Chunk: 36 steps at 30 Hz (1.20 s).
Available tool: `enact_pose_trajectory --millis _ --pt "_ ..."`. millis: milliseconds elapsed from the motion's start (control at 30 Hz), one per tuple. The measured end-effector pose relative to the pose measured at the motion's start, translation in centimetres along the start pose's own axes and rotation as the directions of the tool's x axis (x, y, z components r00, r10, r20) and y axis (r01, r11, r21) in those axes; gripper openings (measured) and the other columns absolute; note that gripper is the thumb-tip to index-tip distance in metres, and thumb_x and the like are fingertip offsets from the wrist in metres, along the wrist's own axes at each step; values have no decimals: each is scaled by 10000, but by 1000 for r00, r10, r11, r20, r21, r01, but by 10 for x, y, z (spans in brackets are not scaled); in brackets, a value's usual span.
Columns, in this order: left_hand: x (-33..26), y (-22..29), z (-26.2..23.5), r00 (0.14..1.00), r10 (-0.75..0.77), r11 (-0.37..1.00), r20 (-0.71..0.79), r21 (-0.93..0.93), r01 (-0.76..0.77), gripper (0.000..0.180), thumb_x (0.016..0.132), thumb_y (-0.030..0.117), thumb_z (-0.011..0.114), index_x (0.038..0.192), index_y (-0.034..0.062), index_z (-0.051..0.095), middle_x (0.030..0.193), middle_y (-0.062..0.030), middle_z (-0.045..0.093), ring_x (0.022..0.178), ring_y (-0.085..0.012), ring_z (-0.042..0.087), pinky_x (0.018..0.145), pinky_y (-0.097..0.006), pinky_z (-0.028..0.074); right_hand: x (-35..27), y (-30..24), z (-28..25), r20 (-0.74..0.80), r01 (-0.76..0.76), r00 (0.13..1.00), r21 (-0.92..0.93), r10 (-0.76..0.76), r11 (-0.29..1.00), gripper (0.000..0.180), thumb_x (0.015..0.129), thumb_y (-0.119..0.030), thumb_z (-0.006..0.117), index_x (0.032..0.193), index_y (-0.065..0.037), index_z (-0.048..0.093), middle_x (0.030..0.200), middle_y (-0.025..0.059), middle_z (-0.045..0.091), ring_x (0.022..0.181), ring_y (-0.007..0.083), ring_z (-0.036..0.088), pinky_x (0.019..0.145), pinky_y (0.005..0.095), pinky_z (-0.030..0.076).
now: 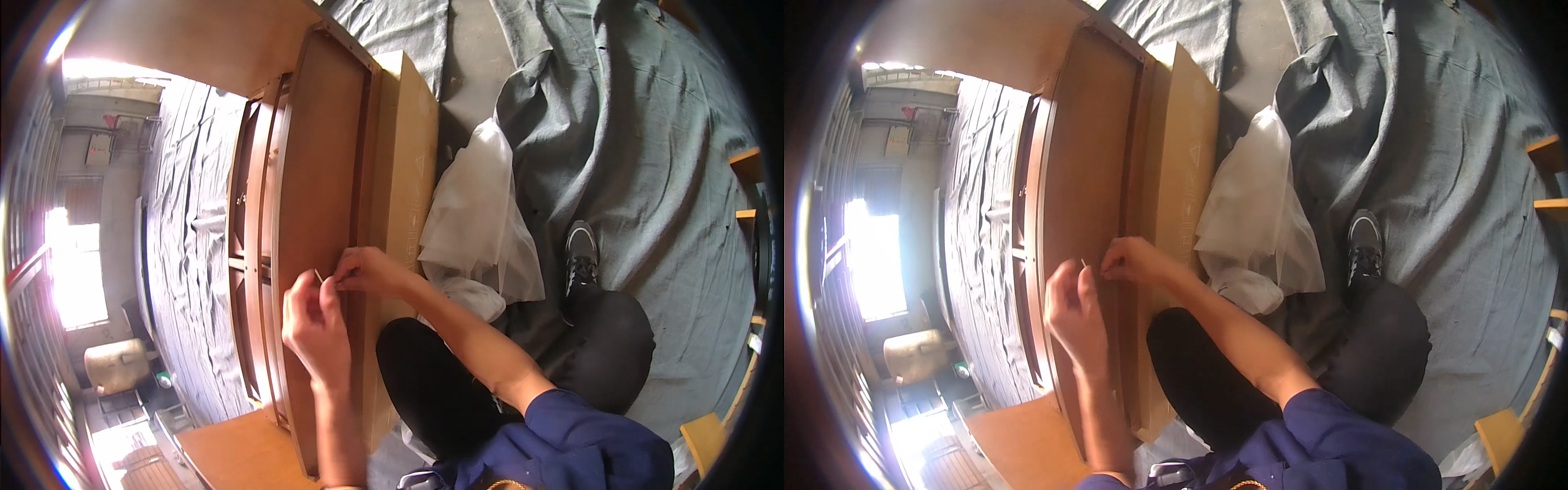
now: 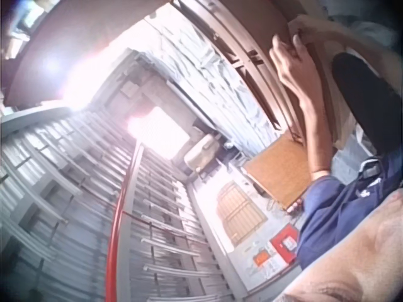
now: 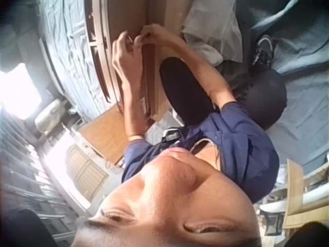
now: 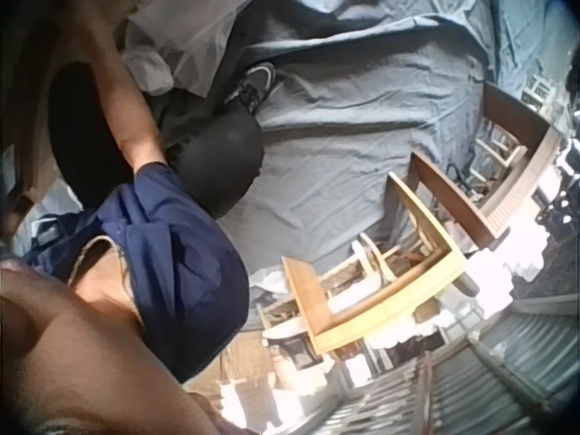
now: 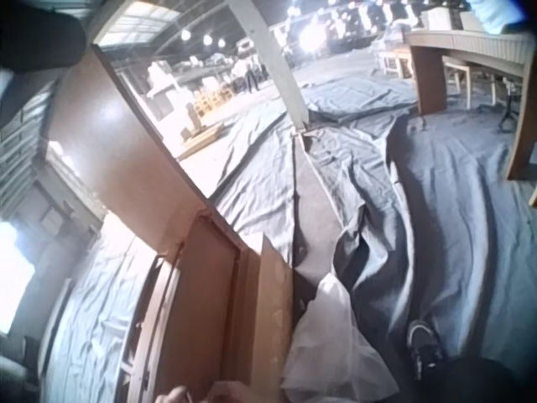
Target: The person sits on the floor and assembles a wooden cabinet by inserting and tightening screws into the underside of the structure using an Allen key. The person repositions the cabinet to access different screw locations and continues fastening components together.
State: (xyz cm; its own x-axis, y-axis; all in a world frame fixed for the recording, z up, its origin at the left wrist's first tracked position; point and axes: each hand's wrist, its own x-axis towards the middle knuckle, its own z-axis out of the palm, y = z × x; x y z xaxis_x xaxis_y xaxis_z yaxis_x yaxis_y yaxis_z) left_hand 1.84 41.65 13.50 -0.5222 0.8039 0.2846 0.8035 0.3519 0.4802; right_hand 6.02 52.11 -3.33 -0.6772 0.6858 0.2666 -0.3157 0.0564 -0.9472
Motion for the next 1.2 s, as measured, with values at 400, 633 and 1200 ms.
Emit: enact_pose_trajectory --millis 400,633,1200 --pt "-50 -106 106 950 -238 963 -201 -180 203 273 1050 140 770 1305 46 798 942 -196 811 848 -335 812 764 -451 609 -15 -22 14 -93 -37 995 -154 22 987 182 918 -43 872 1099 -50 853 1020 100 761 945 246 780 850 354 632" --pt "-47 -105 106 920 -352 935 -172 -29 352 125 1014 180 787 1125 138 828 946 -187 811 872 -416 803 714 -510 613 -13 -36 47 -281 -23 957 -305 -67 952 155 870 -54 927 997 -35 839 971 86 749 870 203 757 794 337 608" --pt "-53 -118 111 896 -381 924 -228 -142 356 195 993 192 810 1186 188 840 908 -152 828 814 -375 821 716 -500 655 -16 -46 77 -354 -97 932 -457 -81 884 203 922 111 810 1104 25 836 1006 78 785 900 144 780 810 278 617"
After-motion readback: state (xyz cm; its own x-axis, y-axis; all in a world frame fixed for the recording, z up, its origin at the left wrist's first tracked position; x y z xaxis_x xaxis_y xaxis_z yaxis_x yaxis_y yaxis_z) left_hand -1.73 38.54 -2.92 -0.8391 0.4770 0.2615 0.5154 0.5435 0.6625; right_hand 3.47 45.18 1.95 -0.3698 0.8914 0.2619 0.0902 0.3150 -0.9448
